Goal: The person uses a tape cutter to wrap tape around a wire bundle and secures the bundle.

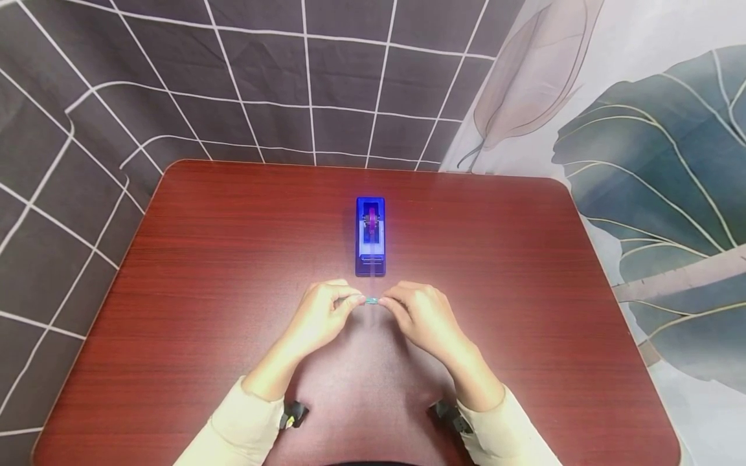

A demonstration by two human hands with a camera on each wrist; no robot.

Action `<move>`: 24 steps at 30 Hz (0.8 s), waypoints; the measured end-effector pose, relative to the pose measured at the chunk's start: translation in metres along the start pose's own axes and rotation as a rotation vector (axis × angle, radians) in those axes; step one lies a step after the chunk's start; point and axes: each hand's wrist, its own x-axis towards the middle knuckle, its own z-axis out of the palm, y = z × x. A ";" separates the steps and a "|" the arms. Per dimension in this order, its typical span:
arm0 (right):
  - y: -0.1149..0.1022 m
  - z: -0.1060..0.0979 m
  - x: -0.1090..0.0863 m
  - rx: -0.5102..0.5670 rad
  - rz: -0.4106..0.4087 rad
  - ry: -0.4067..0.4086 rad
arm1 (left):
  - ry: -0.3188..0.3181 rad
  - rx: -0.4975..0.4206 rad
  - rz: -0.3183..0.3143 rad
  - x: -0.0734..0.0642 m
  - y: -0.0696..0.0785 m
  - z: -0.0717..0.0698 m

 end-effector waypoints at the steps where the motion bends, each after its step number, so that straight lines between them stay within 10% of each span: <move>1: 0.000 0.000 0.000 0.004 0.000 0.001 | 0.006 -0.001 0.008 0.000 0.000 0.000; 24: 0.007 0.007 -0.001 -0.069 -0.201 0.092 | 0.067 0.026 0.020 -0.002 -0.001 0.001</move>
